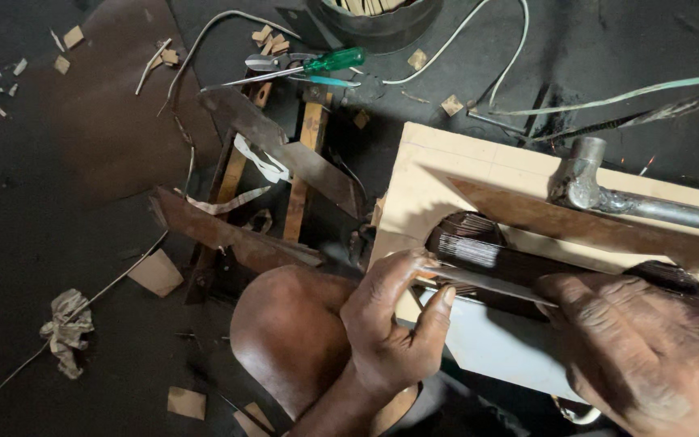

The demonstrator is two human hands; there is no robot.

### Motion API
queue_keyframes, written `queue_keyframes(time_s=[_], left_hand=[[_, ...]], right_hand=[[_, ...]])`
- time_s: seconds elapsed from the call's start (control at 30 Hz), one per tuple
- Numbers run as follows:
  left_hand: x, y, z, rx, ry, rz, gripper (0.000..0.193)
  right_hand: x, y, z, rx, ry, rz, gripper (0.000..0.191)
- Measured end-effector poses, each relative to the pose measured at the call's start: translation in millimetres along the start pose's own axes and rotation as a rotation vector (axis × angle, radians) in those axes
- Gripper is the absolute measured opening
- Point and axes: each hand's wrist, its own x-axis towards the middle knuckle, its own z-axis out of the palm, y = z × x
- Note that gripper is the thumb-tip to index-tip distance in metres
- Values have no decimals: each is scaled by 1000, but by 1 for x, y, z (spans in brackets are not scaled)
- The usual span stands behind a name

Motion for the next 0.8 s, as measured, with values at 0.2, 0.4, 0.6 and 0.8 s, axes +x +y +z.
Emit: queue_keyframes(time_s=[0.2,0.4,0.6,0.8], left_hand=[[1,1,4,13,39,60,38],[4,3,4,-29,38,36,27],[8,4,-2,-84,-10,-41,26],[-2,-1,0,-111,34,-59,27]], right_hand=[[-4,5,-1,-36,-155,0,61],[-9,6,4,-92,-89,-40,60],[-8,6,4,-80,-137,-49,64],[-8,-1,8,-183,-82,-85,64]])
